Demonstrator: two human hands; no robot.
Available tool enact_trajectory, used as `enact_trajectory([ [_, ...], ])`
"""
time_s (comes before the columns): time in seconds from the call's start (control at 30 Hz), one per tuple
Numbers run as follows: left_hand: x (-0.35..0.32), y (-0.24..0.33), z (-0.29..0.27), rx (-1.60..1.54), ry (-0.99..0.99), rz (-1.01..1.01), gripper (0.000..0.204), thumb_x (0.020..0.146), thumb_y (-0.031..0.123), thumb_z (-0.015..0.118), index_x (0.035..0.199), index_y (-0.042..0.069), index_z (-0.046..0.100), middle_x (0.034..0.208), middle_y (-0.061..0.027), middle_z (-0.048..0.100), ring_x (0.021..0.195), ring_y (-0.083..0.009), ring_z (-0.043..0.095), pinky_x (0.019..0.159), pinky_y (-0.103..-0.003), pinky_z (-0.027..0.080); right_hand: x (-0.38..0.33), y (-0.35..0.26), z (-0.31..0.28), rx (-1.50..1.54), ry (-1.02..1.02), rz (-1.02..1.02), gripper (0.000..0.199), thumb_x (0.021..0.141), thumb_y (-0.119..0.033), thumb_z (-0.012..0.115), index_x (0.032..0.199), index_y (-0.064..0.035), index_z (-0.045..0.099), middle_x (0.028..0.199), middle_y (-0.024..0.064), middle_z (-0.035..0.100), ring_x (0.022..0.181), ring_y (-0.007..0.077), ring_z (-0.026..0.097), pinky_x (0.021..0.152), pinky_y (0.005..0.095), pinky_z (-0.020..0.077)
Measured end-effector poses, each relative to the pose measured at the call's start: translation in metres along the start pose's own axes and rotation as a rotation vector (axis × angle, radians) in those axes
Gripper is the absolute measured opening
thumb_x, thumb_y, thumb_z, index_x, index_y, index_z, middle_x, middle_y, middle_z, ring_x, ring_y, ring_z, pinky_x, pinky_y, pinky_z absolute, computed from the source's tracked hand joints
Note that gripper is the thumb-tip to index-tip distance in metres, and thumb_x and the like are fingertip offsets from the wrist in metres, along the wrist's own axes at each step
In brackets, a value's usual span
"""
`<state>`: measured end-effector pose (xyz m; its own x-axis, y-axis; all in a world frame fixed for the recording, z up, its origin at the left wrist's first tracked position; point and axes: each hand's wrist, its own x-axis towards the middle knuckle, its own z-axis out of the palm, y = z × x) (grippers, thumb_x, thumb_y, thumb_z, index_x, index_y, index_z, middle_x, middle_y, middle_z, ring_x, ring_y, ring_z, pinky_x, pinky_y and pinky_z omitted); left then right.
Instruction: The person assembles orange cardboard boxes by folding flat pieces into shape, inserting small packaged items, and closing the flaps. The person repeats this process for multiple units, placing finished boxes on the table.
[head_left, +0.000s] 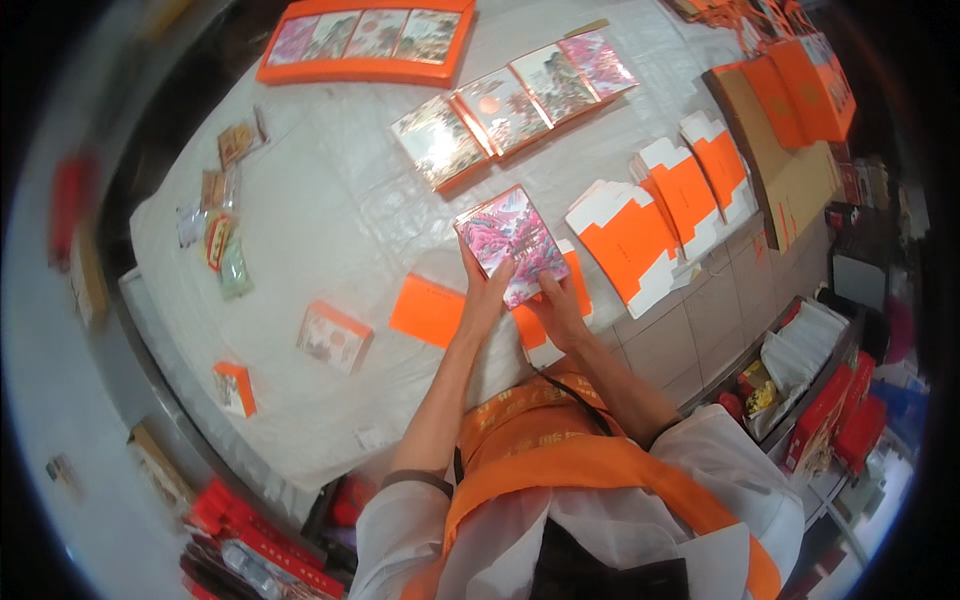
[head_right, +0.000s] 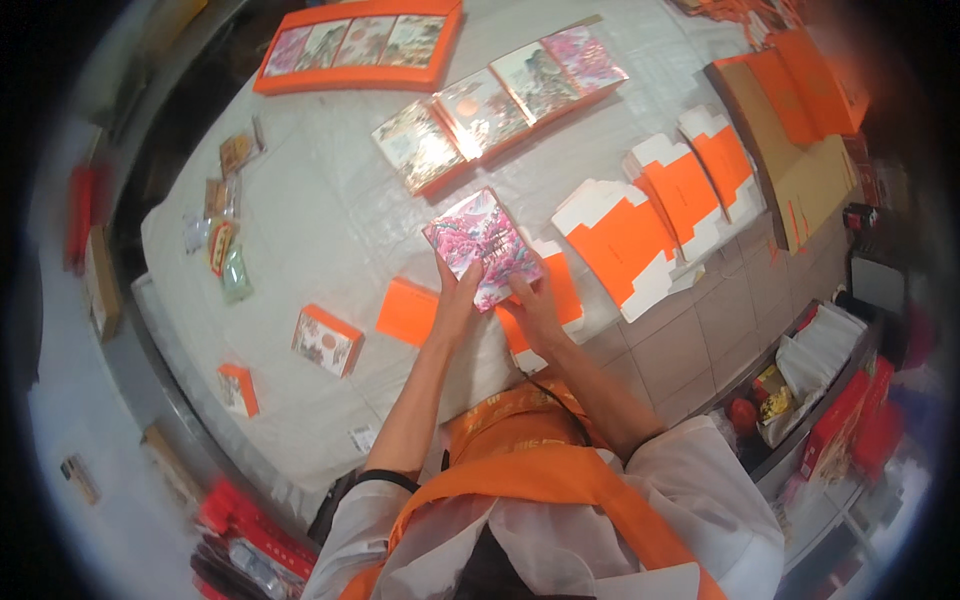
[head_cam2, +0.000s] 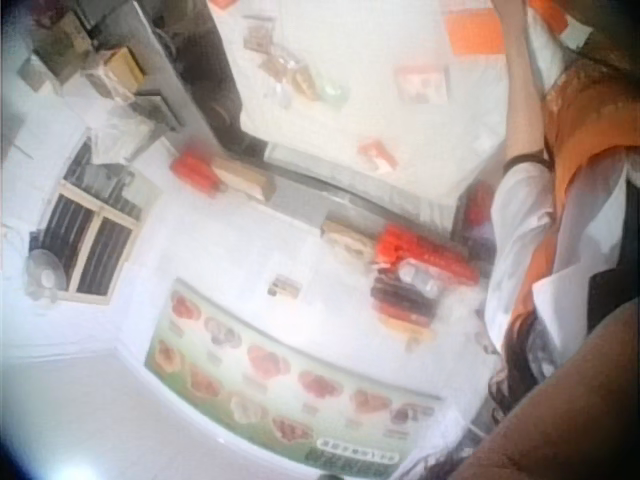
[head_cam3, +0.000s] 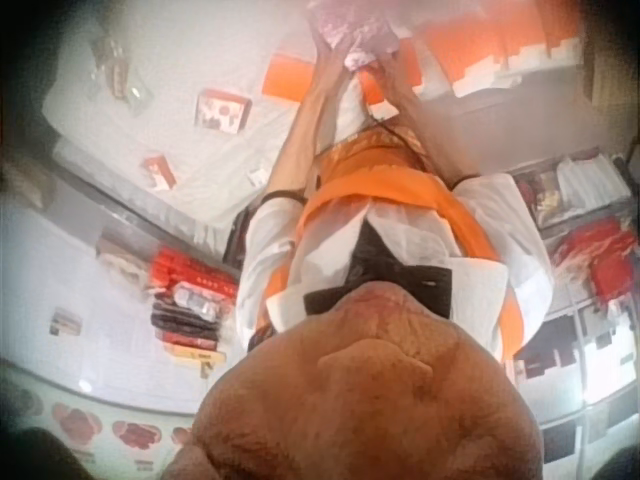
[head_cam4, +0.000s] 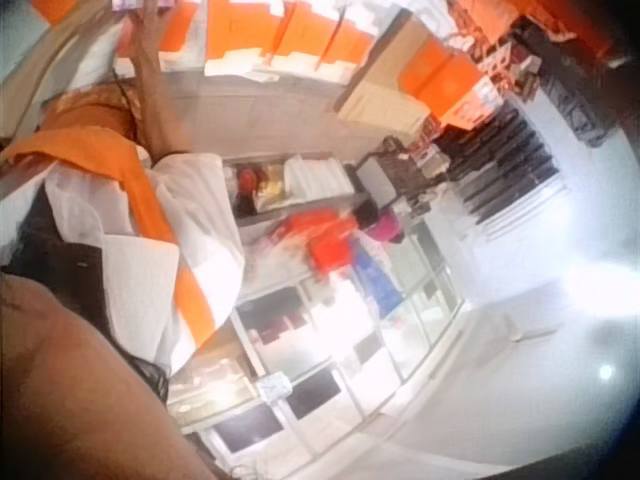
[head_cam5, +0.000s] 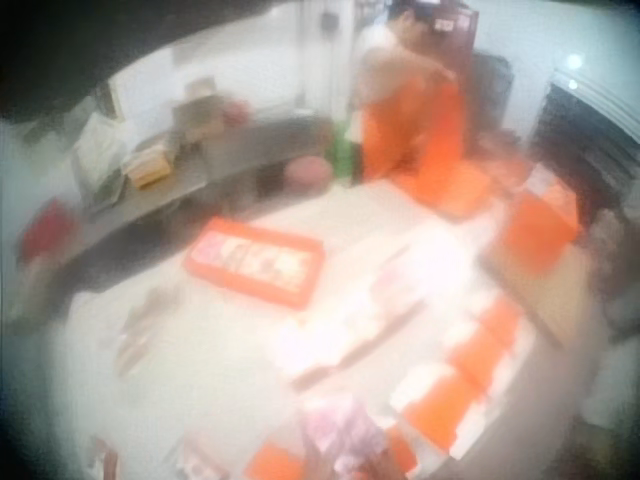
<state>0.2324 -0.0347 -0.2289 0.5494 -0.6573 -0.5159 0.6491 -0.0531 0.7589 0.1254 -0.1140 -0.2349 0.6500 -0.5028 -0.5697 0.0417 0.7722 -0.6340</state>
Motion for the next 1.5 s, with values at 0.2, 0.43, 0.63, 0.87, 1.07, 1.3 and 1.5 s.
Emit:
enact_trajectory([
  [0.2, 0.020, -0.008, 0.064, 0.344, -0.213, 0.095, 0.084, 0.091, 0.037, 0.047, 0.141, 0.003, -0.010, 0.147, -0.0190, 0.007, 0.134, -0.0299, 0.018, 0.108, -0.037, 0.021, 0.030, -0.070, -0.061, 0.078, -0.008, -0.161, 0.047, 0.088, -0.035, 0.048, 0.127, -0.0100, 0.039, 0.119, 0.0047, 0.051, 0.106, 0.0180, 0.052, 0.083, 0.0395, 0.0479],
  [0.43, 0.013, -0.025, 0.072, 0.299, -0.065, -0.121, 0.075, 0.091, 0.040, 0.047, 0.143, 0.003, 0.006, 0.145, -0.0219, 0.016, 0.133, -0.0301, 0.022, 0.107, -0.035, 0.022, 0.127, -0.173, -0.139, 0.052, 0.164, -0.131, 0.056, 0.081, -0.043, 0.058, 0.119, -0.0055, 0.043, 0.116, 0.0135, 0.052, 0.095, 0.0256, 0.056, 0.084, 0.0442, 0.0487],
  [0.63, 0.004, -0.051, 0.045, 0.305, 0.113, -0.156, 0.061, 0.094, 0.039, 0.042, 0.140, 0.004, 0.022, 0.138, -0.0168, 0.034, 0.120, -0.0232, 0.042, 0.097, -0.034, 0.035, 0.186, -0.177, -0.162, 0.081, 0.286, -0.090, 0.056, 0.078, -0.035, 0.065, 0.119, -0.0034, 0.042, 0.110, 0.0130, 0.050, 0.100, 0.0253, 0.054, 0.088, 0.0448, 0.0461],
  [0.87, -0.004, -0.066, 0.031, 0.210, 0.215, -0.104, 0.056, 0.095, 0.034, 0.044, 0.138, 0.002, 0.026, 0.128, -0.0122, 0.045, 0.111, -0.0193, 0.049, 0.090, -0.032, 0.040, 0.183, -0.198, -0.143, 0.127, 0.164, -0.014, 0.044, 0.087, -0.020, 0.051, 0.123, 0.0002, 0.037, 0.118, 0.0159, 0.047, 0.110, 0.0285, 0.049, 0.090, 0.0509, 0.0448],
  [1.07, -0.037, -0.058, -0.001, 0.197, 0.374, -0.115, 0.055, 0.094, 0.030, 0.046, 0.137, 0.001, 0.027, 0.128, -0.0124, 0.046, 0.110, -0.0196, 0.050, 0.090, -0.032, 0.041, 0.206, -0.182, -0.172, 0.065, 0.101, -0.082, 0.032, 0.089, -0.018, 0.052, 0.114, 0.0004, 0.045, 0.105, 0.0143, 0.054, 0.098, 0.0293, 0.056, 0.081, 0.0469, 0.0493],
  [1.3, -0.106, -0.039, -0.150, 0.541, 0.991, 0.115, 0.055, 0.087, 0.024, 0.057, 0.130, -0.003, 0.038, 0.132, -0.0206, 0.040, 0.120, -0.0271, 0.042, 0.100, -0.035, 0.032, 0.140, -0.129, -0.165, -0.100, 0.441, -0.210, 0.017, 0.093, -0.022, 0.047, 0.084, -0.0076, 0.053, 0.082, 0.0015, 0.056, 0.081, 0.0105, 0.055, 0.074, 0.0250, 0.0469],
  [1.5, -0.120, -0.016, -0.322, 0.781, 1.143, 0.082, 0.053, 0.084, 0.033, 0.058, 0.119, -0.005, 0.046, 0.112, -0.0180, 0.055, 0.104, -0.0278, 0.053, 0.090, -0.036, 0.041, 0.039, 0.034, 0.008, -0.410, -0.296, 0.256, 0.036, 0.091, -0.017, 0.051, 0.120, 0.0031, 0.046, 0.110, 0.0109, 0.055, 0.101, 0.0152, 0.054, 0.090, 0.0268, 0.0445],
])
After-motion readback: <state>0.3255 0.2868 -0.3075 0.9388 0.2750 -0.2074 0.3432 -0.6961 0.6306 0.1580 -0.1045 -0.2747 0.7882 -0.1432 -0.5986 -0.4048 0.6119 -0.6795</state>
